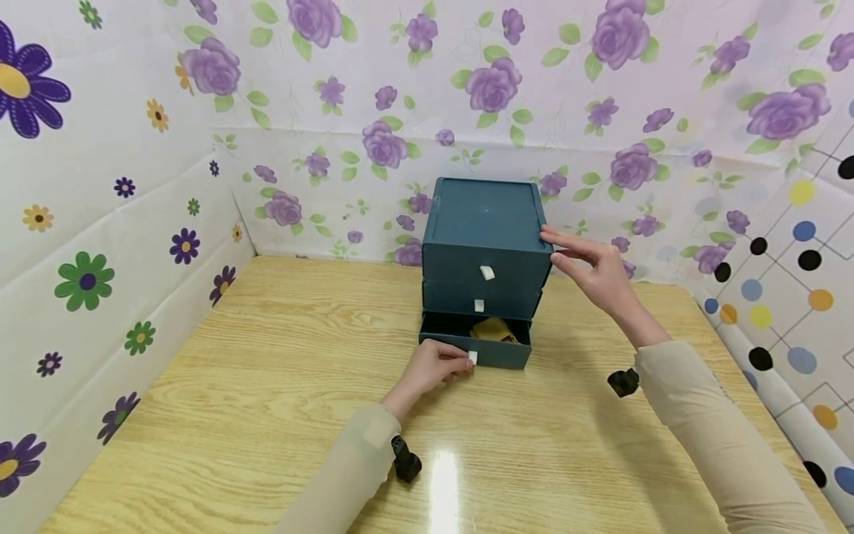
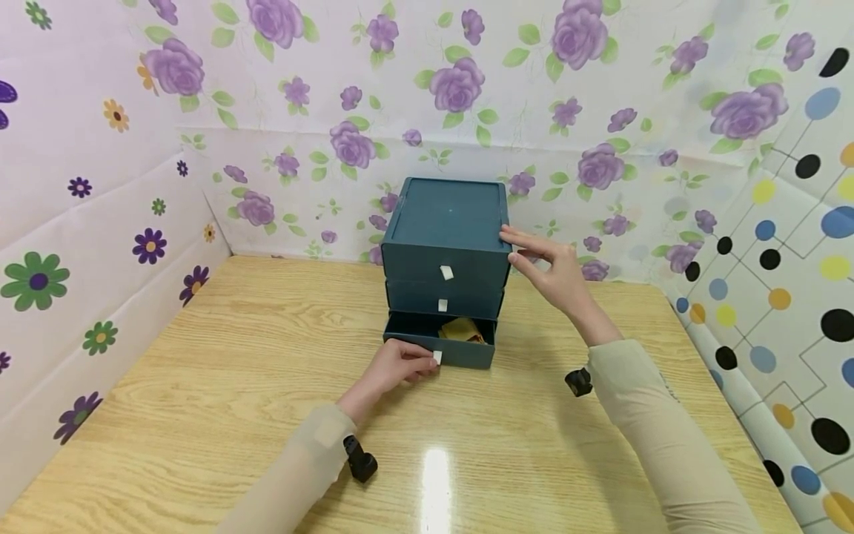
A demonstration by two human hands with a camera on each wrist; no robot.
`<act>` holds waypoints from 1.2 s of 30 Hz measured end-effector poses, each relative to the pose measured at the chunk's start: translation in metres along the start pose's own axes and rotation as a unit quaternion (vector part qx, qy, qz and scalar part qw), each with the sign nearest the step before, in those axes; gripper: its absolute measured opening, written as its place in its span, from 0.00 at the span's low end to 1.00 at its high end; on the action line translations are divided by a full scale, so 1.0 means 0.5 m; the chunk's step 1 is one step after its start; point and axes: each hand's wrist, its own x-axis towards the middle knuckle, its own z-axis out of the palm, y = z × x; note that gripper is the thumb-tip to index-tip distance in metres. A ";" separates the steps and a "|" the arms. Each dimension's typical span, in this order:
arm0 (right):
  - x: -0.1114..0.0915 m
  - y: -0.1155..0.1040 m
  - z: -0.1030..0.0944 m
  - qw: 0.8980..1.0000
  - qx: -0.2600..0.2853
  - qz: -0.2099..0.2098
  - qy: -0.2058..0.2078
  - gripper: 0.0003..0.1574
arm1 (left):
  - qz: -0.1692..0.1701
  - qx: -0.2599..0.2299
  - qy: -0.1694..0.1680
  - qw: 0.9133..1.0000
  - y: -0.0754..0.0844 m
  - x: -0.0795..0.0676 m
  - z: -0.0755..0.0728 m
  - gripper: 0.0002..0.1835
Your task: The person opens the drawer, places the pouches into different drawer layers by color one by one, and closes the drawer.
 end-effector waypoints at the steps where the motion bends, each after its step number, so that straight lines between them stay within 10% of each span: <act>1: 0.000 0.000 0.000 1.000 0.000 0.000 0.000 0.22 | -0.001 0.001 0.000 1.000 0.001 0.003 -0.001 0.11; 36: 0.000 -0.002 0.002 1.000 0.003 0.007 0.003 0.22 | -0.007 0.010 0.012 1.000 0.003 0.071 -0.011 0.13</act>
